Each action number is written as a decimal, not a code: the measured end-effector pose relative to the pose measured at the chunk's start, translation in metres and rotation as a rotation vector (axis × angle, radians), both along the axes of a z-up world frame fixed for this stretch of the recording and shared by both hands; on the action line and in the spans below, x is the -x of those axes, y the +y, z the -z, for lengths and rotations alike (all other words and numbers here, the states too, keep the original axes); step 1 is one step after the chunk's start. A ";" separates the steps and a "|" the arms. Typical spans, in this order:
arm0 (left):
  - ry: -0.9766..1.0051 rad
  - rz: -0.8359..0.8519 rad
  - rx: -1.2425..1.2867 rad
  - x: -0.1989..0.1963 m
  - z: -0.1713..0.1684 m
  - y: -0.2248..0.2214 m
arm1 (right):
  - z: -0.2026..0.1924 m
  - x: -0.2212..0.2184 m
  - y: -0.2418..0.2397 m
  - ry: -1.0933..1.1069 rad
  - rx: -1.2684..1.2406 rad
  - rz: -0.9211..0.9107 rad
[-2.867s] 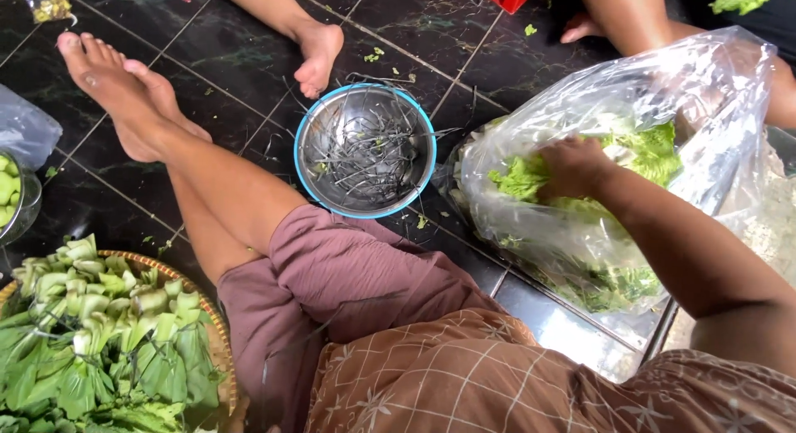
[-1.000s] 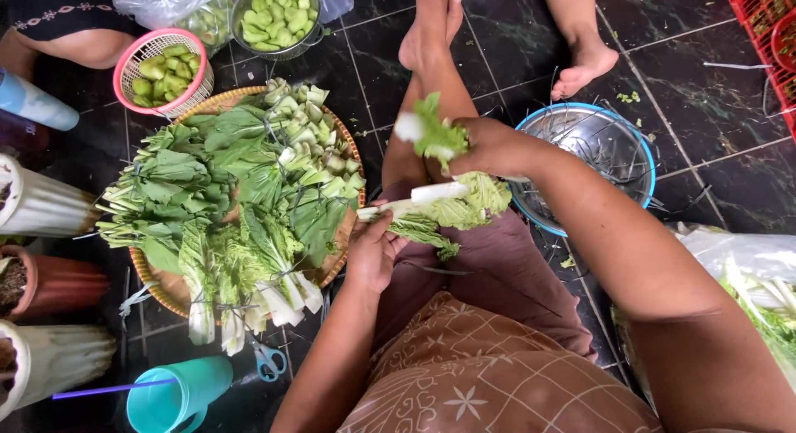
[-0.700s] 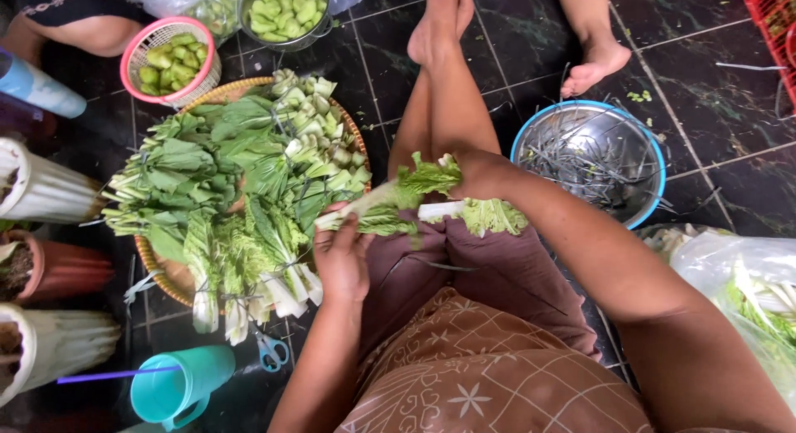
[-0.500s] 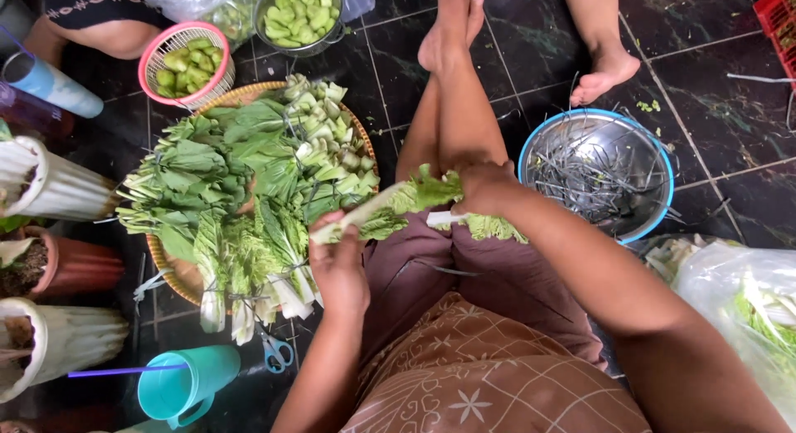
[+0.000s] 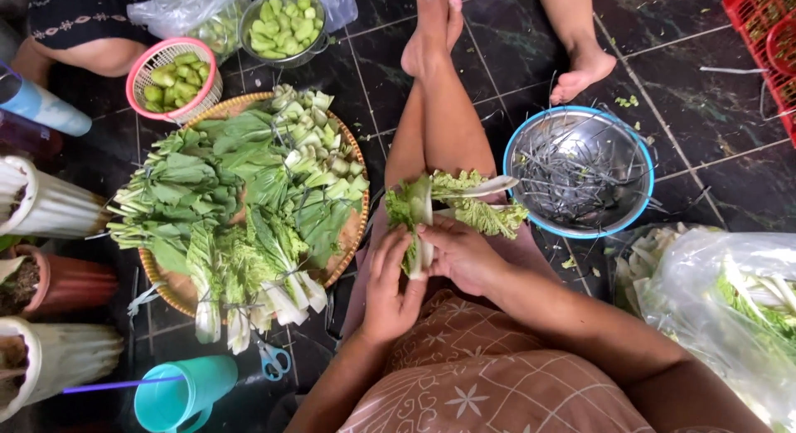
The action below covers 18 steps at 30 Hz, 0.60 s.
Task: Sorting leafy green vegetables, tying them into bundles with thin strips, and placing them into a plastic bag while sitting on the floor.
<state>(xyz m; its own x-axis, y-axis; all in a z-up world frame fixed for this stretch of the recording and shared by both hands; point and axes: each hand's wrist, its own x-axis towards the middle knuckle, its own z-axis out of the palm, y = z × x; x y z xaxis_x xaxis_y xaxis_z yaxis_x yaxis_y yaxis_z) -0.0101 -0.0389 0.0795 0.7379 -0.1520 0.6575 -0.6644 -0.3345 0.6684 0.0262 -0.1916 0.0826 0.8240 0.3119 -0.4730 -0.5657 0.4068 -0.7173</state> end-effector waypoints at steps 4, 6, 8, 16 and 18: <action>0.012 -0.097 0.088 0.007 0.013 0.007 | -0.020 0.003 0.001 -0.052 0.197 0.029; -0.019 -0.162 0.093 0.000 0.022 0.013 | -0.029 0.004 0.001 -0.055 0.247 0.009; -0.215 -0.132 -0.087 -0.012 0.037 0.020 | -0.042 0.010 0.001 0.035 0.305 -0.159; -0.087 0.230 -0.091 0.000 0.008 0.012 | -0.049 0.016 0.014 0.009 0.048 0.019; -0.067 0.330 0.044 0.009 -0.001 0.012 | -0.056 0.014 0.016 0.012 0.057 0.098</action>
<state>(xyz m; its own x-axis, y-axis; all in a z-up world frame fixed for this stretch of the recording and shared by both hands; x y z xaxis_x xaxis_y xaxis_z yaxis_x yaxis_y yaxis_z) -0.0187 -0.0268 0.0808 0.6088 -0.3461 0.7139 -0.7749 -0.0662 0.6287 0.0126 -0.1756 0.1389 0.8435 0.2024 -0.4976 -0.5338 0.4190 -0.7345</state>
